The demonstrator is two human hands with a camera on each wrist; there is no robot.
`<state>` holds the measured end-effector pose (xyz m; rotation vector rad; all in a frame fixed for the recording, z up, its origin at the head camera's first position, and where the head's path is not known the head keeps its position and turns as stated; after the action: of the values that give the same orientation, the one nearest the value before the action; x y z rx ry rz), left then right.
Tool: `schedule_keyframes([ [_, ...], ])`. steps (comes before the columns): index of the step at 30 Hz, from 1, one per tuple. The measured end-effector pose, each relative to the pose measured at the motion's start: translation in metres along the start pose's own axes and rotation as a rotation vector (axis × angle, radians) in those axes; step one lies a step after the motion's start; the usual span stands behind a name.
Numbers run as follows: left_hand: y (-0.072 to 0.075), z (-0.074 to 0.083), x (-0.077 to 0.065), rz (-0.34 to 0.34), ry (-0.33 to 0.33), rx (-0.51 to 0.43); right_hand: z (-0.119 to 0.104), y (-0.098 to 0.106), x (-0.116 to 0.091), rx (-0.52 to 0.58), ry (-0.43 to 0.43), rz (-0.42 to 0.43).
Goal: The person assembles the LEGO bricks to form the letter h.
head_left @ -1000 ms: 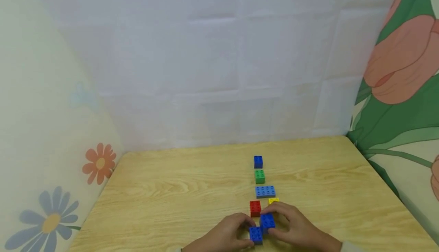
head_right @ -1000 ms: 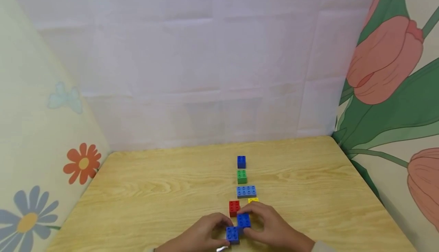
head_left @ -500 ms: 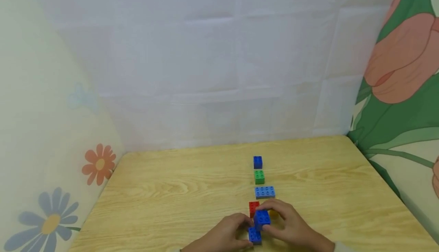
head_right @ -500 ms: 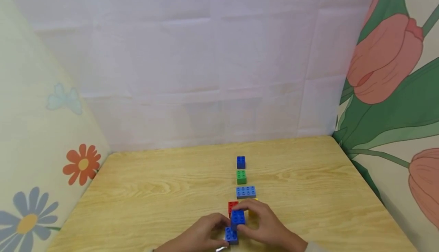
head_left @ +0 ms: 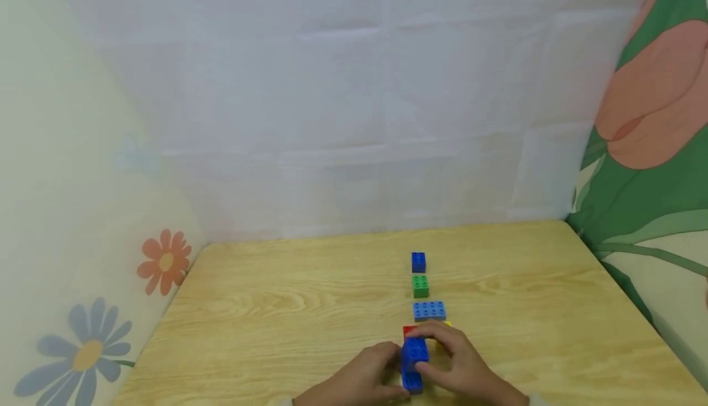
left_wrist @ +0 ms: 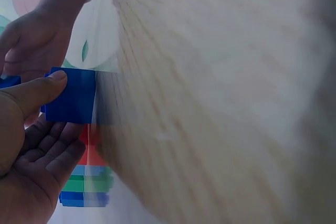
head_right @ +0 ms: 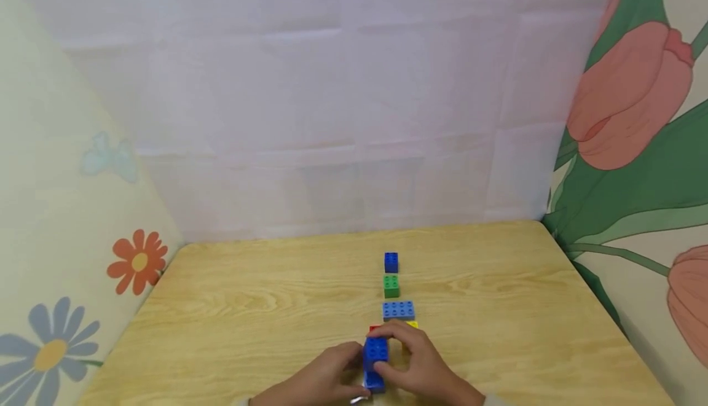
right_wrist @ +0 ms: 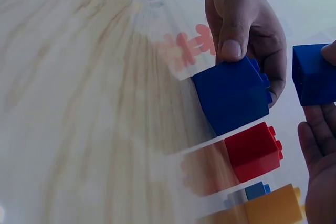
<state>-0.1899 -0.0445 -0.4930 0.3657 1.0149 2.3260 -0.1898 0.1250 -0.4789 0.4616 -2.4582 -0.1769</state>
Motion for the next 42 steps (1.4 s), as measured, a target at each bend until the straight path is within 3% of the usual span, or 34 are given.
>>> schedule_keyframes([
  [7,-0.0016,0.0003,0.0005,-0.028,0.084,-0.063,-0.0008,-0.0012,-0.0011,0.046,-0.016,0.013],
  [17,0.0004,-0.0056,0.0020,-0.008,0.019,-0.023,-0.0006,-0.0002,0.0032,0.076,0.011,0.033],
  [25,-0.0001,-0.0074,0.0027,-0.003,0.027,-0.038,0.0018,-0.0028,0.0011,0.113,0.040,0.022],
  [32,-0.0008,-0.0059,0.0017,-0.007,0.082,-0.049,0.0009,-0.0018,-0.0013,0.113,0.050,0.013],
  [42,0.0027,-0.0044,0.0027,-0.022,0.056,-0.025,0.0055,-0.0027,-0.0060,0.135,0.050,-0.025],
])
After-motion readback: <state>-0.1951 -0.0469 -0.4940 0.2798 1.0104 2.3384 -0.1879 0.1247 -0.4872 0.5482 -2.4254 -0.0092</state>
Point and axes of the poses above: each hand's wrist, its own x-axis towards the middle knuckle, its own y-axis out of the back of the hand, z = x × y, the point moved 5 cm from there along x, towards the middle knuckle, and after that the axes turned 9 degrees about z, right-handed, at the moved point
